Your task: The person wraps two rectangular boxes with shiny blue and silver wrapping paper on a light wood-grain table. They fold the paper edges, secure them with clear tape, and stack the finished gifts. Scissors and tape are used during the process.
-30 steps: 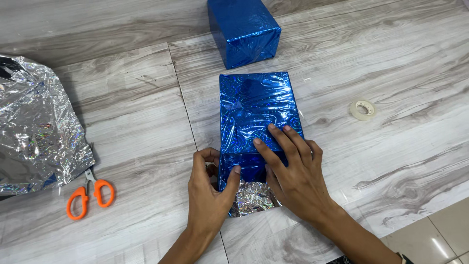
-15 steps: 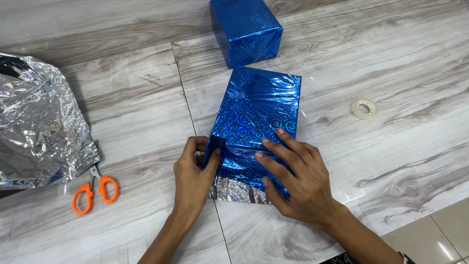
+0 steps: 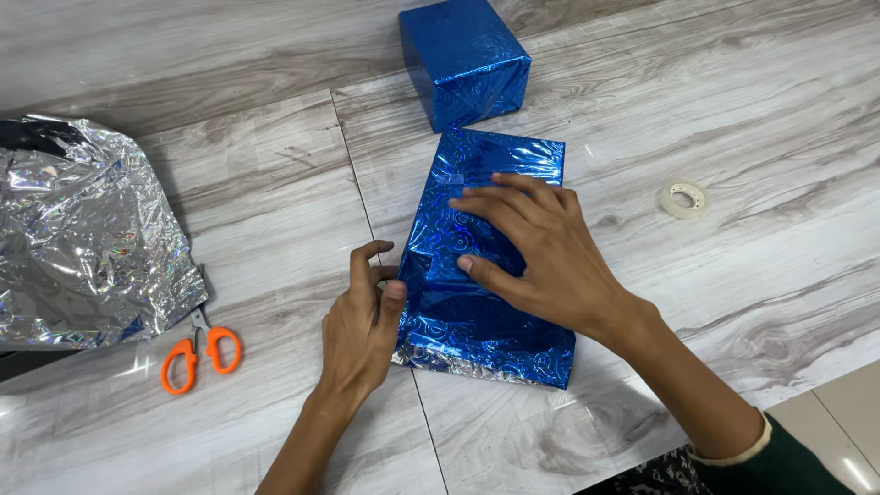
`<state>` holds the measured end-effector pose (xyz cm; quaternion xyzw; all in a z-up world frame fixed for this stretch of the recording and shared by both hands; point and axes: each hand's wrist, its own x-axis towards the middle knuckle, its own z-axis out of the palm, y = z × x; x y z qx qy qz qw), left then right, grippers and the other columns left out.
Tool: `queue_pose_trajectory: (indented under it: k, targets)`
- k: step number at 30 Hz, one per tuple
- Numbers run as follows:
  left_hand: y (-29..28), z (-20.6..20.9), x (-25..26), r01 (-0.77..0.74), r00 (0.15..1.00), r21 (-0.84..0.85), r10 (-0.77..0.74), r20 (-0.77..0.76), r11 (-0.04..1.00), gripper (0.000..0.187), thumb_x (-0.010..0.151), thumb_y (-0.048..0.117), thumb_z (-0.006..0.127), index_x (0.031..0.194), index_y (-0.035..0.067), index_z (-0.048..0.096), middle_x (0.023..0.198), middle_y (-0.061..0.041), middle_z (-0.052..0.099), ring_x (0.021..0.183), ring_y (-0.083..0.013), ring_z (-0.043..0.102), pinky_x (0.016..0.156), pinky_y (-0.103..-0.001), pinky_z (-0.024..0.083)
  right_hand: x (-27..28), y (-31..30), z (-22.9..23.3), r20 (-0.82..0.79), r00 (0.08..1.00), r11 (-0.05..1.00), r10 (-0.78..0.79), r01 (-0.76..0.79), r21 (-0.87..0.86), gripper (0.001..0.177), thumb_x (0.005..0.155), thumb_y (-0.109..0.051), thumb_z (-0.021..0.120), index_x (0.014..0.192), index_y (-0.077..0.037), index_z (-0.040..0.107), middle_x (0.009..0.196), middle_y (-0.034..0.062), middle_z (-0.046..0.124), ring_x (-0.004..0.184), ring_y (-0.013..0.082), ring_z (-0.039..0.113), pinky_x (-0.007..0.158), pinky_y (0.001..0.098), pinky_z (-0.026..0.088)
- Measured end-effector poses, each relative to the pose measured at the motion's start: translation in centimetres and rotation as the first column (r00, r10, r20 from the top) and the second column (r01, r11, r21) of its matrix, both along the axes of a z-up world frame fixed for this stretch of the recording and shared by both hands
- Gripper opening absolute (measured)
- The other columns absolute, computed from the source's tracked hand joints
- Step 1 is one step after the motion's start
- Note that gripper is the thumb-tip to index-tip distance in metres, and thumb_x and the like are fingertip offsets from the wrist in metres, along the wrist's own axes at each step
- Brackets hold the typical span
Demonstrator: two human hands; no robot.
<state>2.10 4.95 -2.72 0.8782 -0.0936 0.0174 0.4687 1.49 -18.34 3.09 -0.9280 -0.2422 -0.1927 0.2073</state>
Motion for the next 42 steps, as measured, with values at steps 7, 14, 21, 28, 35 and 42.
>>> queue_pose_trajectory:
  k: [7, 14, 21, 28, 35, 42]
  targets:
    - [-0.8, 0.6, 0.2, -0.047, 0.997, 0.172, 0.057, -0.052, 0.984, 0.081, 0.072, 0.074, 0.062, 0.125, 0.012, 0.059, 0.099, -0.012, 0.079, 0.086, -0.0285, 0.078, 0.072, -0.044, 0.059, 0.3, 1.6, -0.9, 0.086, 0.996, 0.958, 0.011, 0.014, -0.286, 0.076, 0.084, -0.046, 0.073, 0.149, -0.019, 0.047, 0.157, 0.0109, 0.044, 0.145, 0.0327, 0.037, 0.112, 0.0551, 0.030]
    - [-0.9, 0.1, 0.0, -0.037, 0.999, 0.181, 0.035, 0.013, 0.983, 0.074, 0.077, 0.062, 0.072, 0.129, 0.011, 0.057, 0.099, -0.012, 0.077, 0.087, -0.0291, 0.076, 0.070, -0.044, 0.057, 0.1, 2.6, -1.5, 0.101, 0.988, 0.917, -0.113, 0.143, -0.372, 0.084, 0.077, -0.051, 0.075, 0.151, -0.024, 0.044, 0.157, 0.0088, 0.043, 0.143, 0.0325, 0.039, 0.112, 0.0573, 0.032]
    - [-1.1, -0.9, 0.1, -0.072, 0.994, 0.224, 0.052, 0.095, 0.972, 0.042, 0.086, 0.029, 0.075, 0.121, 0.012, 0.059, 0.099, -0.012, 0.076, 0.086, -0.0313, 0.074, 0.068, -0.047, 0.056, 0.4, 1.2, 0.7, -0.176, 0.984, 0.978, -0.025, -0.013, -0.210, 0.100, 0.074, -0.069, 0.072, 0.155, -0.022, 0.038, 0.155, 0.0151, 0.041, 0.146, 0.0391, 0.029, 0.113, 0.0620, 0.021]
    - [-0.8, -0.7, 0.0, -0.059, 0.997, 0.197, 0.046, 0.067, 0.979, 0.037, 0.086, 0.025, 0.073, 0.118, 0.012, 0.060, 0.099, -0.010, 0.075, 0.089, -0.0305, 0.073, 0.071, -0.046, 0.055, 5.0, 0.4, 3.1, -0.182, 0.979, 0.988, 0.097, -0.117, -0.100, 0.100, 0.079, -0.074, 0.064, 0.155, -0.014, 0.039, 0.158, 0.0176, 0.043, 0.152, 0.0357, 0.029, 0.119, 0.0578, 0.025]
    - [-0.3, -0.1, 0.2, -0.070, 0.996, 0.151, 0.061, 0.066, 0.986, 0.033, 0.087, 0.020, 0.073, 0.116, 0.011, 0.061, 0.102, -0.009, 0.076, 0.093, -0.0304, 0.072, 0.073, -0.045, 0.055, 7.4, 3.1, 0.7, -0.178, 0.974, 0.949, 0.140, -0.184, -0.257, 0.069, 0.088, -0.074, 0.053, 0.121, -0.016, 0.071, 0.143, 0.0117, 0.058, 0.147, 0.0329, 0.038, 0.119, 0.0599, 0.025]
    - [0.1, -0.9, 0.8, -0.150, 0.980, -0.227, 0.175, 0.091, 0.962, 0.071, 0.087, 0.033, 0.075, 0.135, -0.002, 0.038, 0.120, -0.018, 0.057, 0.088, -0.0277, 0.066, 0.069, -0.041, 0.056, 8.3, 0.6, 0.8, -0.125, 0.928, 0.884, -0.352, 0.285, -0.371, 0.082, 0.086, -0.082, 0.042, 0.112, -0.012, 0.076, 0.122, 0.0128, 0.068, 0.128, 0.0345, 0.052, 0.105, 0.0705, 0.031]
